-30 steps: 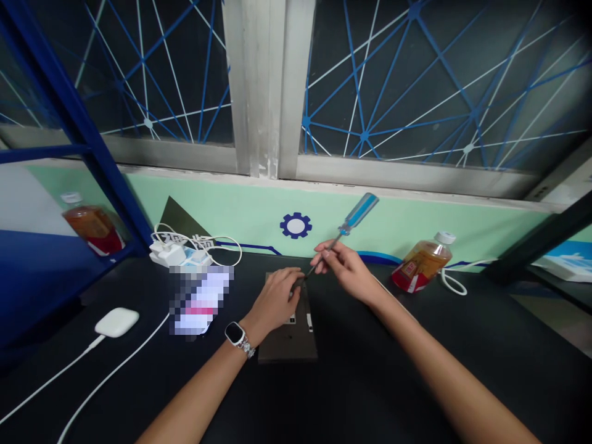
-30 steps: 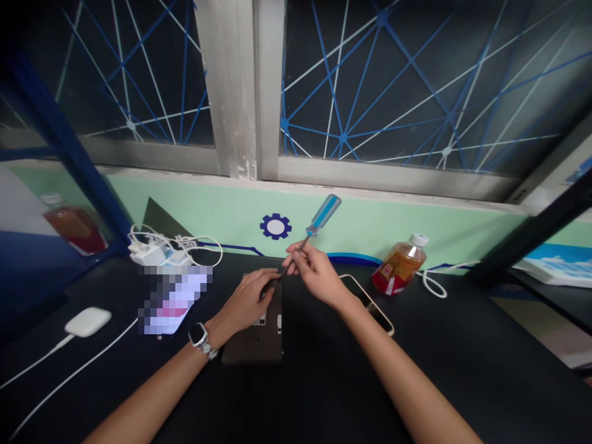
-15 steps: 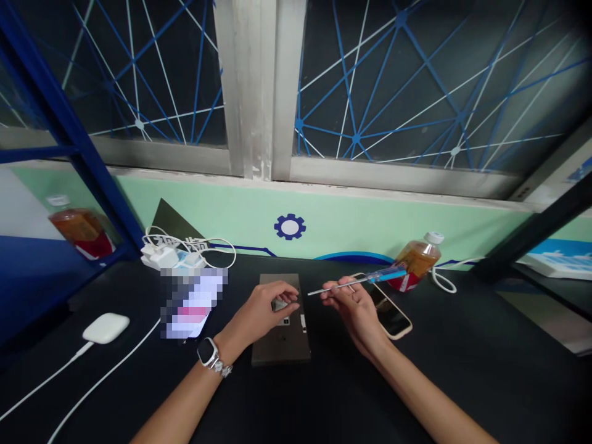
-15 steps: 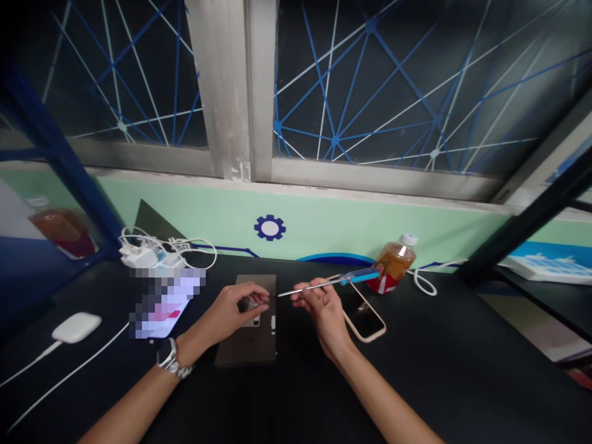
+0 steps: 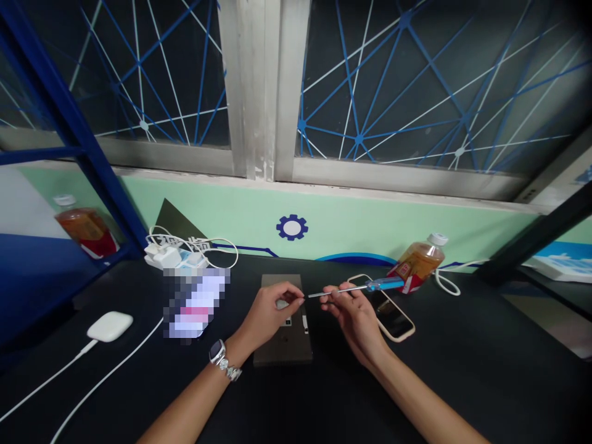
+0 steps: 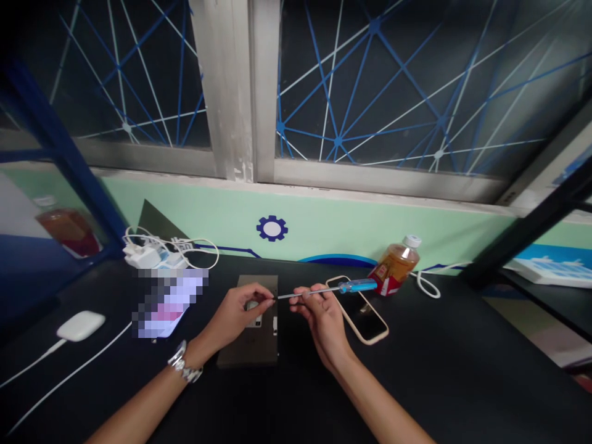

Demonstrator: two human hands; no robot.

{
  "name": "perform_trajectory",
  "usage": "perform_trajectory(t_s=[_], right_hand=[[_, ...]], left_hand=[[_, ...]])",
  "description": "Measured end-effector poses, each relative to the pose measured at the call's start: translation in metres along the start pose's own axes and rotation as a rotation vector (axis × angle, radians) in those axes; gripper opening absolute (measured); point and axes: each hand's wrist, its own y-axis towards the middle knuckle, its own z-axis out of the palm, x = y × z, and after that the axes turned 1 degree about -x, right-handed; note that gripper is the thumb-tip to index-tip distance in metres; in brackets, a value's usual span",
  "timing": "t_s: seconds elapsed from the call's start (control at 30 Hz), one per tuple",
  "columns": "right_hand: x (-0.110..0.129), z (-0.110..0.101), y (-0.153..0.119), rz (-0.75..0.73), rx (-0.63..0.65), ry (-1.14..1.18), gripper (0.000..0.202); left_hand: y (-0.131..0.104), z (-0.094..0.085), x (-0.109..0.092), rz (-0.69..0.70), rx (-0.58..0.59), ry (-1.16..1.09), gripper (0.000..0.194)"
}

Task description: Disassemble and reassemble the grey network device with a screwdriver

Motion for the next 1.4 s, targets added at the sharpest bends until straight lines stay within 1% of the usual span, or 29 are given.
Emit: perform_trajectory(t_s=[0.17, 0.27, 0.33, 0.43, 0.5, 0.57, 0.6, 0.67, 0.73, 0.8, 0.87, 0.93, 1.0, 1.03, 1.07, 1.1, 1.17, 1.2, 1.23, 1.27, 1.33, 1.37, 1.4], right_hand=[[0.001, 0.003, -0.002, 0.018, -0.017, 0.036, 0.028], [0.001, 0.001, 0.000, 0.037, -0.032, 0.056, 0.028], [0.002, -0.002, 0.001, 0.040, -0.041, 0.051, 0.028], [0.004, -0.006, 0.004, 0.028, -0.047, -0.002, 0.030], [0.005, -0.008, 0.005, 0.024, -0.037, -0.048, 0.031], [0.005, -0.009, 0.005, 0.030, -0.017, -0.073, 0.029], [0.005, -0.009, 0.005, 0.040, -0.007, -0.078, 0.028], [0.005, -0.009, 0.004, 0.070, 0.006, -0.083, 0.026], [0.005, -0.009, 0.003, 0.105, 0.010, -0.099, 0.027], [0.004, -0.009, 0.003, 0.132, 0.012, -0.126, 0.028], [0.004, -0.010, 0.004, 0.142, 0.013, -0.155, 0.029], [0.005, -0.013, 0.007, 0.143, 0.018, -0.193, 0.029], [0.008, -0.017, 0.011, 0.140, 0.018, -0.263, 0.030], [0.010, -0.019, 0.013, 0.141, 0.018, -0.317, 0.031], [0.012, -0.022, 0.014, 0.145, 0.020, -0.385, 0.033], [0.014, -0.024, 0.016, 0.153, 0.027, -0.467, 0.035], [0.017, -0.030, 0.018, 0.181, 0.059, -0.681, 0.040], [0.017, -0.033, 0.019, 0.181, 0.076, -0.813, 0.042], [0.017, -0.036, 0.019, 0.153, 0.091, -0.959, 0.043], [0.017, -0.038, 0.019, 0.094, 0.104, -1.112, 0.043], [0.015, -0.040, 0.018, -0.055, 0.122, -1.395, 0.043], [0.015, -0.041, 0.018, -0.104, 0.126, -1.513, 0.042], [0.015, -0.041, 0.017, -0.115, 0.122, -1.617, 0.040]], left_hand=[[0.001, 0.006, 0.009, -0.049, 0.000, -0.148, 0.014], [0.003, 0.003, 0.006, -0.045, -0.007, -0.158, 0.016], [0.005, -0.009, 0.000, 0.000, 0.003, -0.065, 0.015], [0.005, -0.041, -0.004, 0.083, 0.028, 0.192, 0.013], [0.004, -0.066, 0.003, 0.045, 0.060, 0.341, 0.011], [0.001, -0.086, 0.021, -0.063, 0.115, 0.441, 0.010], [-0.001, -0.094, 0.031, -0.126, 0.152, 0.473, 0.010], [-0.004, -0.103, 0.051, -0.232, 0.189, 0.509, 0.011], [-0.006, -0.107, 0.063, -0.282, 0.209, 0.528, 0.016], [-0.007, -0.108, 0.066, -0.300, 0.216, 0.546, 0.017], [-0.006, -0.109, 0.060, -0.303, 0.216, 0.559, 0.015], [-0.005, -0.105, 0.049, -0.251, 0.190, 0.556, 0.015], [-0.005, -0.095, 0.038, -0.128, 0.119, 0.549, 0.023], [-0.006, -0.087, 0.034, -0.059, 0.078, 0.549, 0.030], [-0.007, -0.076, 0.031, -0.025, 0.051, 0.551, 0.036], [-0.008, -0.064, 0.029, -0.032, 0.033, 0.552, 0.041], [-0.010, -0.038, 0.027, -0.062, 0.111, 0.546, 0.049], [-0.011, -0.026, 0.027, -0.060, 0.129, 0.545, 0.050], [-0.012, -0.015, 0.028, -0.045, 0.126, 0.551, 0.049], [-0.013, -0.006, 0.029, -0.043, 0.128, 0.540, 0.048], [-0.013, 0.006, 0.030, -0.047, 0.113, 0.488, 0.047], [-0.013, 0.010, 0.030, -0.053, 0.096, 0.460, 0.046], [-0.013, 0.012, 0.030, -0.059, 0.071, 0.439, 0.045]])
